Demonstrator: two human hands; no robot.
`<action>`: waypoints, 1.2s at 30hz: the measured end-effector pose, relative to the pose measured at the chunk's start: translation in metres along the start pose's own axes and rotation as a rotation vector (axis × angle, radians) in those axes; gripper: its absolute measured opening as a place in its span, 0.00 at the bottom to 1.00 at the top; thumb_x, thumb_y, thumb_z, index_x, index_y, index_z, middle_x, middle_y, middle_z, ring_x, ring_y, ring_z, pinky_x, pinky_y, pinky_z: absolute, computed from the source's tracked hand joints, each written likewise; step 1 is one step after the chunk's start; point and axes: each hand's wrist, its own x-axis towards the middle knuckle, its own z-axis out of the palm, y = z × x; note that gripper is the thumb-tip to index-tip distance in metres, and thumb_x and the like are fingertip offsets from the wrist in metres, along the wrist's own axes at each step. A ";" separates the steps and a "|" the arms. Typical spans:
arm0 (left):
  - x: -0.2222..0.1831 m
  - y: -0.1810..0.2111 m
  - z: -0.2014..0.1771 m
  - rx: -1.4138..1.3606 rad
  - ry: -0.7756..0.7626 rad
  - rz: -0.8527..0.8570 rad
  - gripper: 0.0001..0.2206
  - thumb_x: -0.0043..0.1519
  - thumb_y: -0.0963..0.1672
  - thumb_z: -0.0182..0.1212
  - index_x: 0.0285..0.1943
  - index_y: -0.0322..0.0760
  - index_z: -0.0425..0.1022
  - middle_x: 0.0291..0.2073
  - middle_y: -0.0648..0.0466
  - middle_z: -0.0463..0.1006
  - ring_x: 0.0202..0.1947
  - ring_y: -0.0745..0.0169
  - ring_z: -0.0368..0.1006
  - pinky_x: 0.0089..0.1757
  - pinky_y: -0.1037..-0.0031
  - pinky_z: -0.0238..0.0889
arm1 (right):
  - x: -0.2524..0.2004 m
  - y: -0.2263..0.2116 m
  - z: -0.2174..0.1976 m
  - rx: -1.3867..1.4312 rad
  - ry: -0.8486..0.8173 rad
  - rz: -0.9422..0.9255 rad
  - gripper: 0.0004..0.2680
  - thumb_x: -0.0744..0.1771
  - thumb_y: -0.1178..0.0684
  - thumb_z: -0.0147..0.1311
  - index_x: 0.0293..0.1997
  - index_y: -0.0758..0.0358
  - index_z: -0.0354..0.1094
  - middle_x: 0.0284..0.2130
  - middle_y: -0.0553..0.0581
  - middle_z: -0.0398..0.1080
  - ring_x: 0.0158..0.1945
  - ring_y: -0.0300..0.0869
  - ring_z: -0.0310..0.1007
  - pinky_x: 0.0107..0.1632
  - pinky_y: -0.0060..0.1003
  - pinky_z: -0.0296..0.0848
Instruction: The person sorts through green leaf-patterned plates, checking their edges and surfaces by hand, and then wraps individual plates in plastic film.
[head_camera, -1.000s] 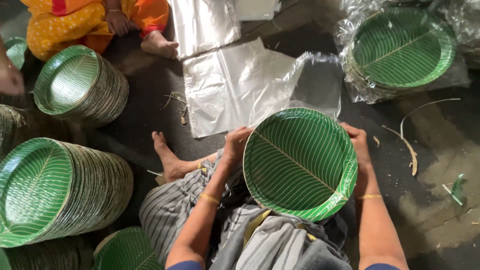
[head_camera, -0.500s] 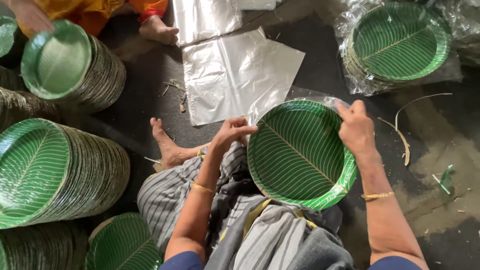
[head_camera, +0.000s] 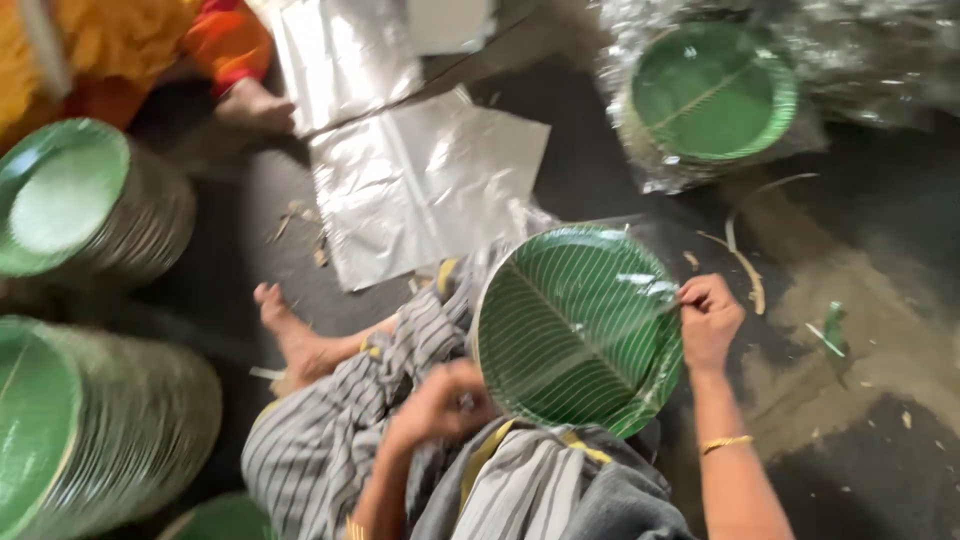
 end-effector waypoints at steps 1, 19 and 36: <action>0.000 0.003 0.012 -0.001 -0.019 0.016 0.05 0.51 0.37 0.68 0.34 0.31 0.80 0.29 0.53 0.77 0.33 0.67 0.73 0.36 0.72 0.68 | -0.010 0.020 -0.005 -0.010 0.021 -0.007 0.09 0.63 0.74 0.47 0.36 0.65 0.65 0.35 0.52 0.70 0.39 0.34 0.70 0.45 0.27 0.71; 0.057 0.064 -0.076 0.203 0.607 0.052 0.06 0.62 0.34 0.57 0.34 0.32 0.71 0.25 0.59 0.76 0.24 0.76 0.70 0.28 0.81 0.63 | 0.061 -0.123 -0.018 0.404 -0.124 0.031 0.06 0.64 0.70 0.57 0.40 0.68 0.70 0.32 0.56 0.70 0.28 0.36 0.68 0.31 0.30 0.68; -0.092 0.086 -0.119 0.985 1.080 -0.002 0.12 0.49 0.41 0.69 0.34 0.39 0.68 0.39 0.41 0.75 0.46 0.32 0.71 0.44 0.54 0.66 | 0.206 0.187 0.118 -0.319 -0.670 0.321 0.17 0.71 0.41 0.57 0.50 0.71 0.72 0.35 0.64 0.73 0.35 0.50 0.68 0.40 0.49 0.67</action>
